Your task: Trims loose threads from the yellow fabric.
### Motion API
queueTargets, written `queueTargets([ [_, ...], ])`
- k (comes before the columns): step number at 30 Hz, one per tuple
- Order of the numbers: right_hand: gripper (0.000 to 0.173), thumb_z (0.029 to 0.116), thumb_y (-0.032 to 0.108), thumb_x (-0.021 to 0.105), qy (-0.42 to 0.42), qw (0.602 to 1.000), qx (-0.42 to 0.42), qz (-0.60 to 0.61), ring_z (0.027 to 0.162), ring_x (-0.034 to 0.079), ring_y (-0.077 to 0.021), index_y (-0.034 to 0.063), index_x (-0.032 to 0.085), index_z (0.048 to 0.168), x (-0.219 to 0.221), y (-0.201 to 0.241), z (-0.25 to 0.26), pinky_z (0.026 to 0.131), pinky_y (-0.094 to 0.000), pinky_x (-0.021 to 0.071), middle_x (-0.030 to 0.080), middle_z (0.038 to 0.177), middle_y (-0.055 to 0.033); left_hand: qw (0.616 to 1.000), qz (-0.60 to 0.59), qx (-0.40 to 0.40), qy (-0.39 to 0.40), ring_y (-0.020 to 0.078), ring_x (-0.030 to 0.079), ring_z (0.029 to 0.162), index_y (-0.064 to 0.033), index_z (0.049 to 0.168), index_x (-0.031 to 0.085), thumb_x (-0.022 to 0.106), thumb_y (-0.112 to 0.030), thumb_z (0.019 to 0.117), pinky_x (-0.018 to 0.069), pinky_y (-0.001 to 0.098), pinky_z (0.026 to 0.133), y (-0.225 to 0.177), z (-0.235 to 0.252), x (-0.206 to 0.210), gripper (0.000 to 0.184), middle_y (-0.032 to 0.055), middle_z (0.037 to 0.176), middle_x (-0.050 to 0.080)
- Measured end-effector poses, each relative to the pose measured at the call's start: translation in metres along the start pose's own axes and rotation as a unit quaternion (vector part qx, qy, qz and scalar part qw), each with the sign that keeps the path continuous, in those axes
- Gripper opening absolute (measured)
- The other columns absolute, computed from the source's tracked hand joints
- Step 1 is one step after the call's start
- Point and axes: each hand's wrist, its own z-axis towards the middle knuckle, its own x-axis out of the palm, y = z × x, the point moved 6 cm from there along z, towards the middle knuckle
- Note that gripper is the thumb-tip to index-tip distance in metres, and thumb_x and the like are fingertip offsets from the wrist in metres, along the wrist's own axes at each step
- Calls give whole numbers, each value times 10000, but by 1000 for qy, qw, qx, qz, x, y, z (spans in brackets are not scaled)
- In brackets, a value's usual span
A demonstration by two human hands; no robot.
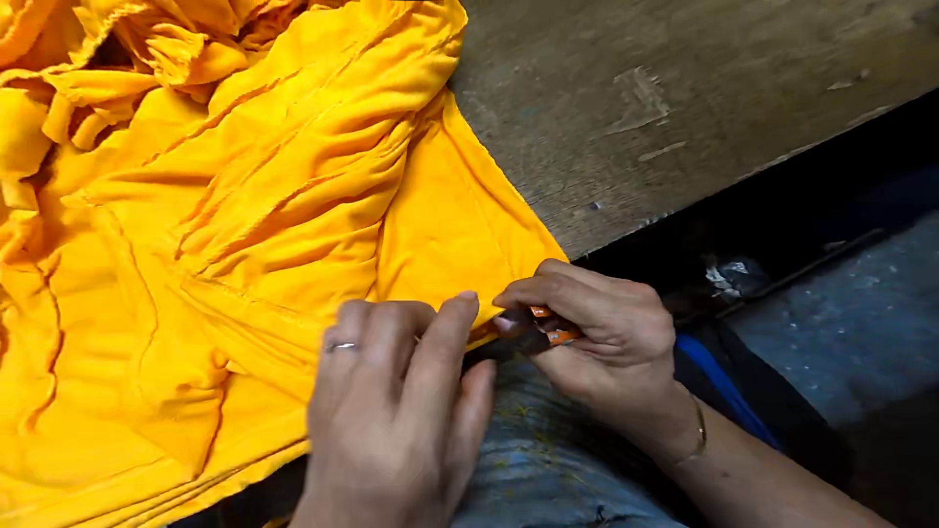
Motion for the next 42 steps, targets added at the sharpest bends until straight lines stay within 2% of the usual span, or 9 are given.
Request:
queueTargets([
  [3, 77, 857, 57, 704, -23, 1000, -8, 10, 679, 565, -30, -1, 745, 887, -5, 7, 4, 574, -146, 461, 611, 763, -12, 998, -56, -16, -10, 106, 554, 687, -41, 1080, 771, 678, -182, 953, 444, 252, 592, 11, -1, 21, 211, 3, 759, 613],
  [7, 180, 819, 150, 733, -30, 998, -22, -49, 725, 576, -77, 14, 702, 933, 2, 12, 11, 598, -208, 462, 612, 807, -26, 979, -197, -40, -25, 16, 654, 699, -13, 998, 764, 634, -81, 958, 549, 179, 625, 15, 2, 8, 151, -6, 826, 734],
  [11, 266, 748, 156, 724, -33, 991, -22, -126, 691, 589, -172, 12, 677, 966, 25, 9, 24, 527, -300, 446, 598, 818, -66, 959, -254, -109, -60, 31, 604, 547, -85, 1053, 685, 596, -125, 1016, 519, 174, 462, 19, -3, -11, 104, -54, 754, 686],
  [16, 133, 792, 101, 664, -22, 990, -65, -121, 630, 558, -170, 12, 698, 885, 28, 17, 23, 493, -291, 406, 574, 742, -61, 920, -298, -192, -170, 127, 721, 703, -100, 1183, 576, 502, -131, 1068, 644, 283, 572, 41, -18, -21, 140, -37, 931, 711],
  [21, 81, 848, 52, 614, 13, 992, -103, -74, 620, 553, -149, 50, 672, 792, 36, 26, -5, 492, -268, 415, 555, 697, -40, 919, -323, -208, -88, 142, 734, 775, -37, 1446, 482, 516, -149, 1068, 668, 312, 668, 37, -19, 7, 396, 3, 1009, 701],
  [27, 119, 894, 43, 600, 20, 983, -156, -93, 612, 537, -154, 48, 658, 790, 28, 37, -6, 493, -270, 391, 548, 689, -43, 902, -383, -191, -62, 167, 729, 708, 16, 1153, 737, 657, -6, 965, 650, 294, 626, 38, -13, 7, 205, 81, 962, 758],
  [32, 142, 918, 58, 578, 60, 982, -148, -99, 585, 503, -135, 62, 658, 801, 19, 42, -6, 476, -266, 354, 522, 671, -24, 860, -436, -208, -164, 200, 740, 724, 27, 1153, 726, 649, 13, 969, 662, 322, 624, 38, -27, 4, 200, 116, 1015, 749],
  [36, 61, 854, 102, 651, 103, 993, -45, 34, 634, 557, -46, 60, 696, 852, 24, 25, -3, 510, -200, 438, 589, 738, 18, 834, -455, -256, -178, 194, 738, 667, -6, 1187, 716, 790, 41, 833, 663, 321, 590, 46, -37, 10, 365, 113, 1002, 756],
  [42, 312, 839, 260, 802, 87, 987, 46, 126, 697, 603, 25, 39, 700, 1035, 24, 23, 9, 576, -130, 513, 649, 797, 59, 812, -499, -261, -152, 188, 742, 715, -10, 1292, 670, 774, 15, 862, 666, 319, 631, 45, -39, 12, 443, 116, 1002, 748],
])
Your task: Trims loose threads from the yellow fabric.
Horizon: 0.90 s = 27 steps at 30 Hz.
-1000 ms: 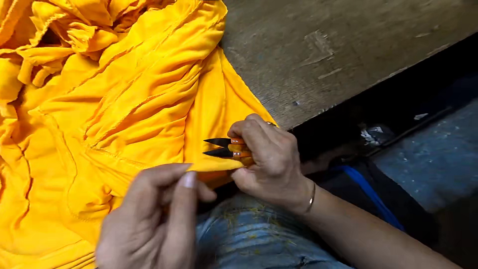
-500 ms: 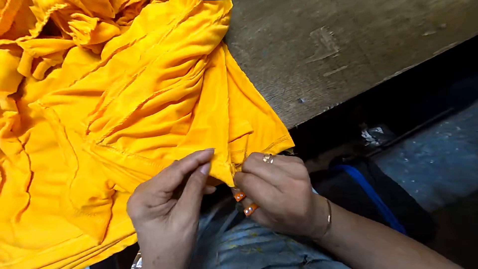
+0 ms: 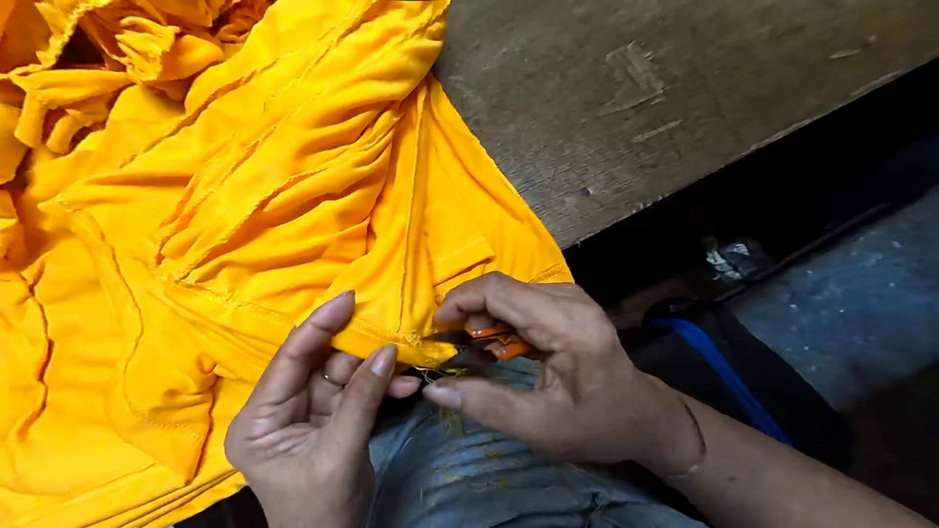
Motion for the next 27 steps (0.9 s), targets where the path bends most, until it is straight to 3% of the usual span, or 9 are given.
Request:
queueTargets([
  [2, 268, 845, 276, 797, -1, 999, -22, -34, 678, 584, 10, 53, 698, 957, 4, 5, 4, 557, -147, 483, 634, 775, 51, 1000, 2, 8, 15, 163, 731, 743, -41, 1283, 691, 777, -15, 865, 650, 299, 674, 3, -4, 1, 427, 101, 1016, 750],
  [5, 60, 867, 98, 645, 14, 993, -70, -99, 628, 558, -42, 56, 688, 859, 9, 10, 5, 505, -197, 429, 599, 725, 20, 1000, 11, 21, 9, 165, 741, 759, -68, 1241, 725, 791, -28, 858, 660, 310, 699, 5, -8, -1, 390, 87, 1030, 754],
  [8, 99, 900, 73, 602, 61, 980, -118, -146, 616, 555, -70, 76, 690, 855, 14, 19, -1, 492, -222, 417, 574, 707, 19, 1000, 7, 9, -2, 187, 741, 737, -18, 1244, 712, 748, 32, 872, 669, 336, 694, 6, -9, -4, 377, 111, 1037, 747],
  [10, 129, 940, 92, 590, 68, 972, -155, -165, 605, 548, -86, 76, 691, 861, 16, 27, -8, 489, -229, 407, 570, 696, 10, 1000, -8, 12, 19, 184, 747, 793, -9, 1292, 676, 765, 13, 868, 661, 314, 730, 7, -8, -2, 434, 117, 1104, 739],
  [15, 199, 1005, 113, 535, 65, 962, -191, -183, 565, 524, -83, 79, 688, 881, 21, 33, -21, 466, -228, 370, 580, 680, 6, 1000, -22, 2, 10, 213, 750, 901, 20, 1344, 613, 833, 78, 742, 669, 319, 743, 8, -9, 5, 643, 139, 1247, 684],
  [17, 222, 1021, 202, 542, 68, 971, -159, -165, 608, 556, -75, 85, 696, 911, 18, 27, -21, 501, -223, 417, 582, 697, 17, 999, -30, -13, 2, 227, 749, 927, 25, 1367, 589, 825, 89, 751, 672, 331, 742, 6, -10, 3, 663, 155, 1266, 667],
  [20, 411, 1049, 394, 497, 31, 973, -98, -205, 707, 569, -103, 42, 705, 1090, 5, 13, -19, 565, -241, 454, 582, 791, -2, 998, -56, -33, -24, 214, 744, 946, 14, 1392, 577, 842, 61, 738, 669, 329, 749, 3, -11, -4, 707, 149, 1231, 678],
  [22, 411, 1053, 289, 445, 6, 962, -91, -257, 739, 543, -149, 5, 699, 1208, -1, 8, -21, 575, -270, 423, 570, 830, -33, 996, -70, -44, -41, 223, 743, 965, 16, 1399, 566, 850, 56, 731, 665, 334, 762, 2, -12, -8, 727, 163, 1196, 690],
  [27, 360, 1051, 245, 484, -28, 950, -112, -292, 735, 551, -178, 2, 709, 1191, 6, 8, -24, 578, -291, 430, 578, 814, -46, 994, -75, -56, -60, 202, 741, 976, -6, 1398, 573, 857, 35, 727, 659, 320, 768, 2, -14, -6, 729, 149, 1161, 706],
])
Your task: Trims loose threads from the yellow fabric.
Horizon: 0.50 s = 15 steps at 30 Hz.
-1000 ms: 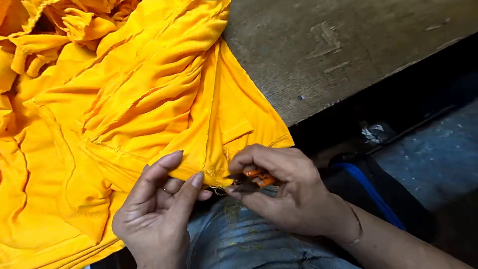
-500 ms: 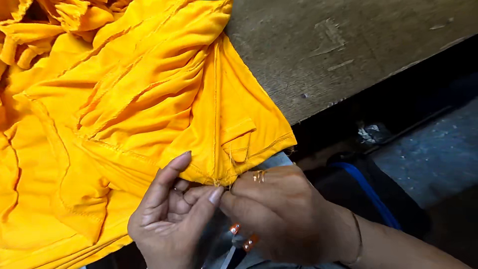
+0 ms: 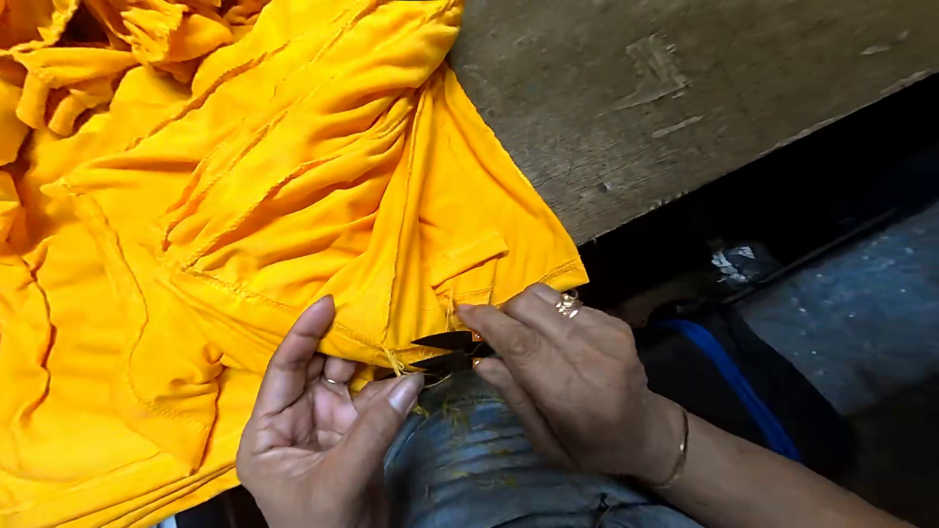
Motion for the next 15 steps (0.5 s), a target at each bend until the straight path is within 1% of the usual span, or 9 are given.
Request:
queueTargets([
  [3, 332, 1046, 239, 528, -16, 1000, -16, 6, 715, 535, -171, -2, 726, 1160, 4, 5, 5, 563, -279, 407, 579, 801, -48, 1000, -1, -4, -1, 217, 736, 994, 0, 1416, 550, 851, 47, 733, 658, 336, 788, 0, -2, 2, 748, 162, 1185, 695],
  [7, 317, 1040, 234, 559, -32, 999, -29, 14, 701, 538, -170, -12, 733, 1138, 8, 9, 11, 559, -279, 412, 587, 794, -56, 1000, -1, -8, -14, 211, 738, 968, 4, 1412, 550, 839, 71, 718, 660, 338, 771, 2, -5, 3, 755, 158, 1162, 695],
  [9, 284, 1031, 213, 576, -38, 999, -32, 18, 683, 533, -167, -8, 738, 1106, 10, 11, 12, 545, -277, 401, 579, 777, -54, 1000, -1, -8, -16, 206, 740, 961, 2, 1419, 543, 843, 64, 718, 661, 334, 763, 2, -6, 3, 765, 154, 1151, 697],
  [10, 266, 1028, 200, 574, -39, 999, -34, 18, 671, 528, -165, -4, 737, 1082, 11, 11, 13, 537, -276, 392, 574, 768, -52, 1000, -1, -6, -14, 213, 742, 970, 6, 1423, 538, 845, 63, 719, 662, 337, 767, 2, -6, 3, 770, 159, 1159, 699],
  [13, 241, 1023, 184, 560, -31, 999, -28, 11, 652, 533, -165, 15, 731, 1011, 12, 10, 14, 522, -278, 386, 578, 750, -44, 1000, 12, 10, -1, 222, 724, 1058, 8, 1438, 519, 845, 78, 711, 662, 343, 797, 2, -7, 4, 799, 154, 1244, 679],
  [15, 237, 1021, 175, 551, -20, 999, -17, 23, 648, 541, -159, 18, 725, 988, 13, 8, 15, 520, -278, 391, 573, 738, -39, 1000, 17, 18, 2, 220, 721, 1064, 10, 1446, 511, 836, 104, 698, 668, 342, 784, 1, -8, 4, 820, 146, 1252, 669],
])
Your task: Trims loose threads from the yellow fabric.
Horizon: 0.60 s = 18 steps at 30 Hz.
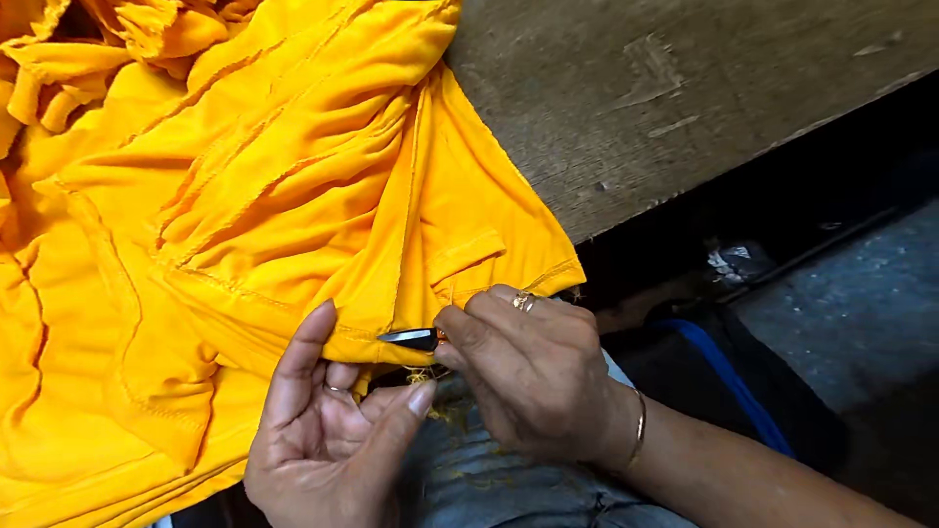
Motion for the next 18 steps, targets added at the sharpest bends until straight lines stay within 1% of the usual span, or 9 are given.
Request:
queueTargets([
  [2, 250, 1034, 167, 533, 10, 998, 28, 52, 672, 574, -128, 12, 723, 982, 0, -6, 1, 541, -251, 439, 596, 759, -31, 1000, 16, 4, 7, 220, 727, 1035, 9, 1460, 486, 828, 87, 718, 671, 335, 755, -2, 0, -1, 821, 143, 1262, 664],
  [4, 283, 1068, 159, 479, 17, 986, 82, 143, 708, 592, -71, -6, 707, 1034, -2, -16, 1, 579, -211, 469, 632, 815, -20, 999, 42, 12, 19, 206, 742, 915, -6, 1470, 465, 792, 43, 792, 666, 316, 676, -5, 1, -3, 754, 131, 1253, 672],
  [6, 303, 1083, 182, 461, 19, 964, 135, 227, 661, 531, 3, -20, 688, 1094, -4, -24, 1, 564, -149, 447, 603, 792, 23, 996, 75, 33, 19, 202, 749, 827, -8, 1463, 473, 760, 2, 858, 667, 327, 640, -6, 3, -4, 669, 117, 1236, 686],
  [10, 254, 971, 223, 673, 34, 944, 180, 273, 609, 479, 31, 8, 673, 1106, -1, -25, -3, 517, -120, 399, 571, 746, 63, 991, 120, 65, -11, 185, 730, 685, 0, 1402, 487, 735, 67, 848, 662, 314, 567, -3, 9, -2, 611, 84, 1033, 712],
  [12, 305, 904, 238, 755, 38, 946, 175, 272, 610, 456, 41, 14, 672, 1093, 2, -22, -4, 516, -104, 372, 560, 746, 67, 993, 103, 53, -3, 188, 734, 673, -16, 1399, 504, 729, 99, 829, 657, 312, 563, -1, 10, -1, 624, 94, 980, 732],
  [14, 253, 887, 192, 772, 30, 954, 146, 259, 663, 539, 18, 9, 697, 1045, 4, -18, -3, 558, -121, 448, 628, 791, 36, 996, 73, 50, 29, 195, 728, 674, -36, 1382, 555, 743, 59, 864, 653, 313, 566, 0, 8, 1, 559, 123, 1025, 730],
  [15, 162, 894, 137, 739, 24, 961, 120, 247, 704, 600, -9, 12, 711, 995, 3, -16, -2, 589, -145, 502, 662, 816, 11, 995, 66, 55, 44, 191, 726, 681, -49, 1339, 613, 743, 19, 894, 654, 311, 572, 0, 7, 0, 469, 120, 1045, 729],
  [16, 91, 885, 69, 685, 12, 966, 93, 240, 701, 611, -37, 7, 719, 943, 3, -15, -2, 586, -171, 502, 663, 801, -11, 995, 65, 60, 55, 186, 726, 687, -54, 1273, 672, 731, -16, 922, 654, 309, 579, 1, 6, 0, 358, 113, 1052, 728],
  [18, 127, 875, 3, 612, -2, 972, 51, 229, 664, 589, -59, -8, 735, 906, -2, -11, -2, 557, -190, 475, 636, 752, -26, 993, 83, 65, 60, 166, 714, 700, -63, 1168, 743, 701, -53, 954, 645, 294, 605, 2, 5, -2, 219, 87, 996, 727],
])
